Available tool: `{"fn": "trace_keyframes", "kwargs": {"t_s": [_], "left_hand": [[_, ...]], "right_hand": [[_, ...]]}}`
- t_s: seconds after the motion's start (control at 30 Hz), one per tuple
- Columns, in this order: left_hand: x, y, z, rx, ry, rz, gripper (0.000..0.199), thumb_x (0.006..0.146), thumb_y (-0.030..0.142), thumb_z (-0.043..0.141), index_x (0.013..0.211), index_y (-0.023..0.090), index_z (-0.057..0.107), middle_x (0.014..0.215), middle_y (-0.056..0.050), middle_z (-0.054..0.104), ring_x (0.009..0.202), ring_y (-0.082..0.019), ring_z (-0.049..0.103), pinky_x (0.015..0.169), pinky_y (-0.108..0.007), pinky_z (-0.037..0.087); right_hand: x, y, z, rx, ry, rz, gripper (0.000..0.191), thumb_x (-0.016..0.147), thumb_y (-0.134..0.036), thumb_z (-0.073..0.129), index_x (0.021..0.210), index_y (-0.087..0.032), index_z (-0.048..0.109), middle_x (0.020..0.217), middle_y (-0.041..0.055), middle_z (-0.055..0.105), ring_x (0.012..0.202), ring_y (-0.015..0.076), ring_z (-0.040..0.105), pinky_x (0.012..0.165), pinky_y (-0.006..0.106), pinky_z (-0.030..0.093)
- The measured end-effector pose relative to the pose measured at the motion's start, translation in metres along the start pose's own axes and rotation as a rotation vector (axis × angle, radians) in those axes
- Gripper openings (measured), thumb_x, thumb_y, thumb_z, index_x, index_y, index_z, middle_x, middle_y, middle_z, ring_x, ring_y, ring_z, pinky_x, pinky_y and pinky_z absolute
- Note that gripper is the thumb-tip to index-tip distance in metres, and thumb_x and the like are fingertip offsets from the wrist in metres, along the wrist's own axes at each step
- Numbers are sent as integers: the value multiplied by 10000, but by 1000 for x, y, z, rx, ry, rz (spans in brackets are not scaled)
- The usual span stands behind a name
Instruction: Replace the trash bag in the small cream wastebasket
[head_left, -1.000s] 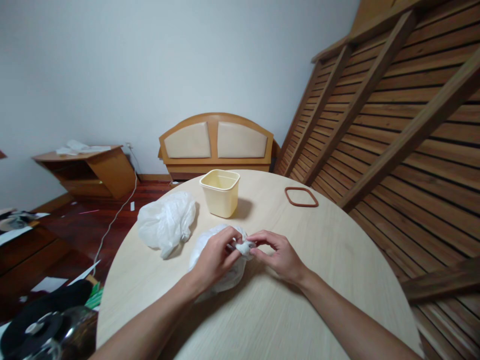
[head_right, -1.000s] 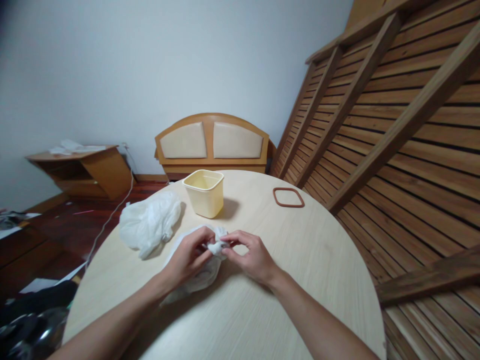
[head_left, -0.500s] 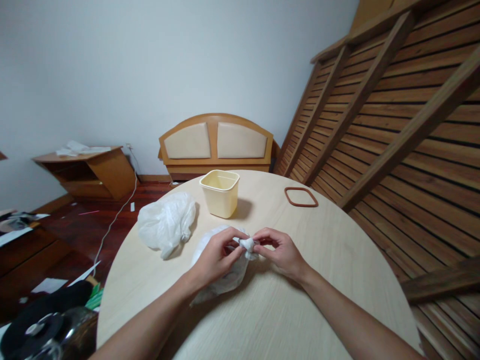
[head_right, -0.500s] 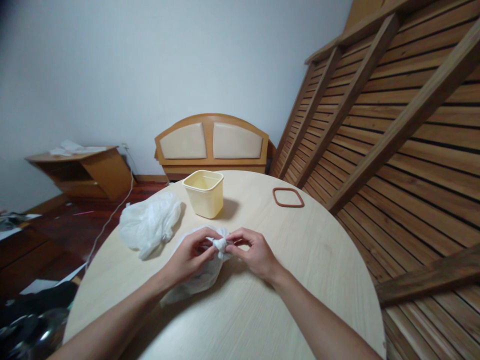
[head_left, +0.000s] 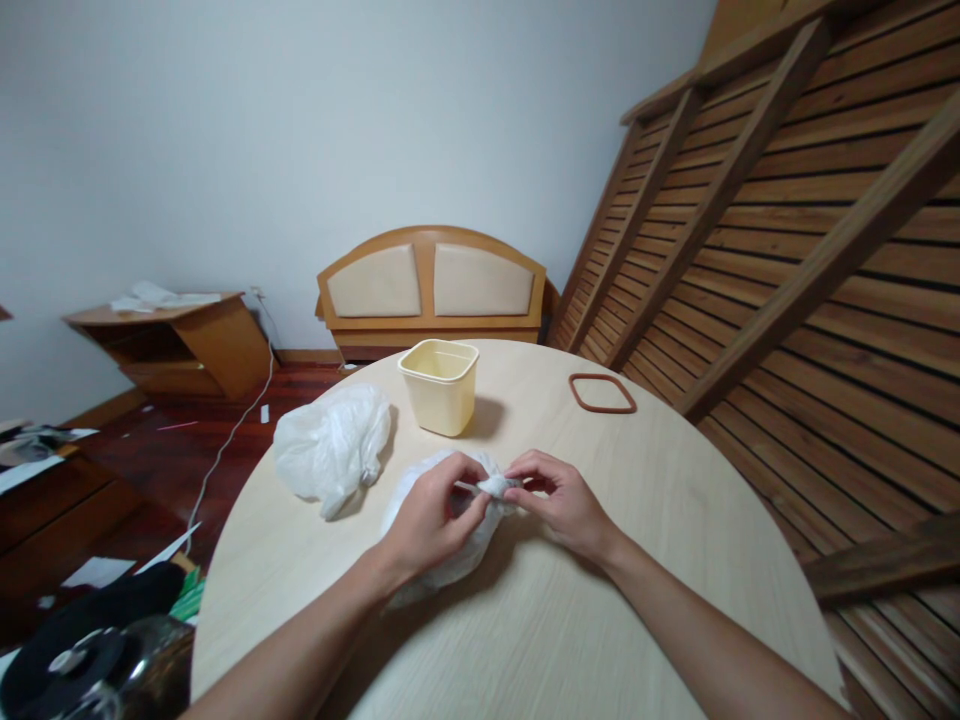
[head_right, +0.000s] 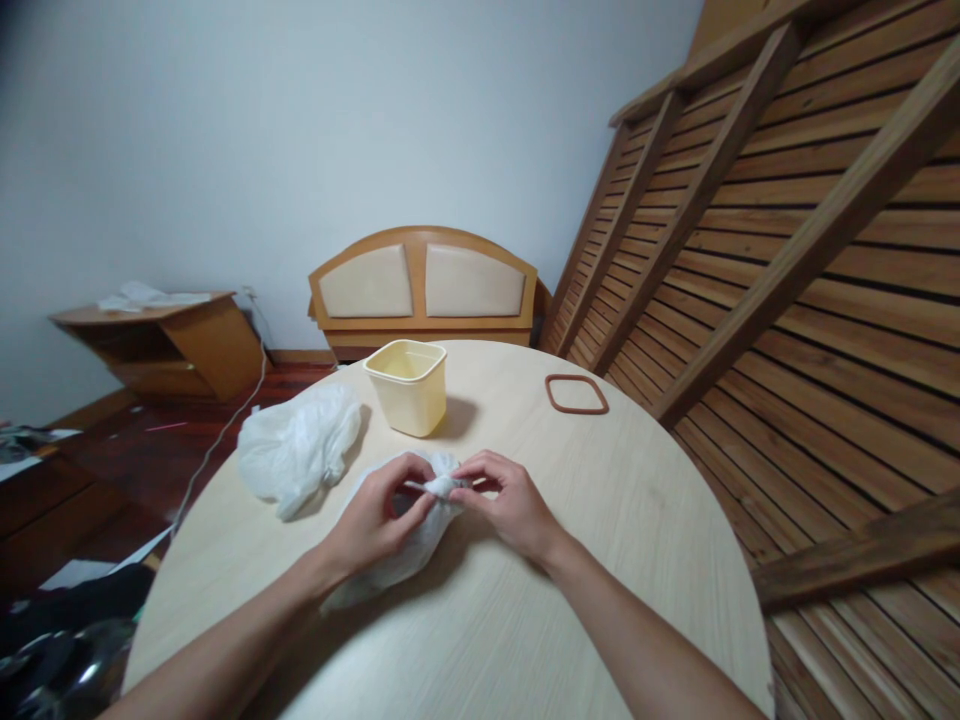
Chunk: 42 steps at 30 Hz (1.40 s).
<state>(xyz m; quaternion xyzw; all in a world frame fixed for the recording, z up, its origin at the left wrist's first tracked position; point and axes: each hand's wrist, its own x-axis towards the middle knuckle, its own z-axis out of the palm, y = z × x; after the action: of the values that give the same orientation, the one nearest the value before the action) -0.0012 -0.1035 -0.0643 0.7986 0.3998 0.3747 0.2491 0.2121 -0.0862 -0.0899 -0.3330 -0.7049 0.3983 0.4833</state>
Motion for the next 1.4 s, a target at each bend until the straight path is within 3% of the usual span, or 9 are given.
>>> {"fn": "trace_keyframes", "kwargs": {"t_s": [0.17,0.3,0.5,0.7,0.83,0.97,1.03,1.23,1.4], "left_hand": [[2,-1,-10,284,-35,112,493,852,380,695,1296,223,551,1362,-132,600,1262,-313,547,1093,-509,429],[1,-14,-9,409,-46,42,655,825,532,719,1380,241,530,1493,-145,486,1389,-369,426,1164,-581,353],[-5,-32,6,411,-114,-118,806,812,642,694,1456,210,474,1588,-199,336,1473,-437,308,1183,-649,301],[-6,-30,19,271,-51,-121,701,885,519,659,1451,166,443,1572,-220,343,1490,-376,319,1207,-599,309],[-5,-27,12,188,-89,-103,799,840,566,702,1492,222,395,1625,-202,258,1527,-403,231,1209,-648,271],[-9,-32,0,159,-229,-90,1212,644,641,837,1594,247,196,1686,-208,6,1549,-465,58,1203,-681,242],[-11,-36,-2,144,-282,-86,1348,571,610,891,1611,244,115,1684,-224,-73,1545,-482,36,1196,-687,243],[-6,-33,4,33,-308,-23,1154,671,368,879,1590,218,198,1607,-208,318,1492,-388,317,1220,-596,285],[-1,-29,10,-42,-256,46,948,739,240,817,1534,240,301,1518,-158,436,1405,-332,436,1186,-538,363]], "right_hand": [[4,8,-13,-114,97,73,257,877,-419,717,1017,-205,696,983,53,698,896,187,671,790,324,572],[5,11,-35,-365,71,21,333,896,-340,673,1206,-218,653,930,36,667,855,185,643,810,350,557],[3,5,-43,-551,-132,-129,497,853,-363,730,1321,-246,606,1330,118,589,1251,275,560,1083,477,457],[-3,5,-21,-578,-358,-60,885,718,-499,843,1476,-216,483,1528,164,477,1409,328,441,1172,531,361],[-4,10,-25,-576,-323,20,747,741,-413,836,1405,-235,541,1360,127,624,1240,303,586,1069,490,460],[-2,10,-46,-617,-303,27,445,796,-362,791,1201,-236,659,1182,90,700,1094,277,645,967,441,508],[0,8,-54,-643,-288,-13,435,798,-413,789,1177,-236,671,1184,96,694,1117,282,636,979,447,504],[1,6,-44,-683,-291,-76,1043,661,-671,813,1524,-230,429,1614,177,364,1475,369,356,1191,577,300],[-2,2,-28,-667,-355,-56,1150,586,-627,871,1557,-250,383,1526,157,506,1363,364,510,1140,552,377]]}}
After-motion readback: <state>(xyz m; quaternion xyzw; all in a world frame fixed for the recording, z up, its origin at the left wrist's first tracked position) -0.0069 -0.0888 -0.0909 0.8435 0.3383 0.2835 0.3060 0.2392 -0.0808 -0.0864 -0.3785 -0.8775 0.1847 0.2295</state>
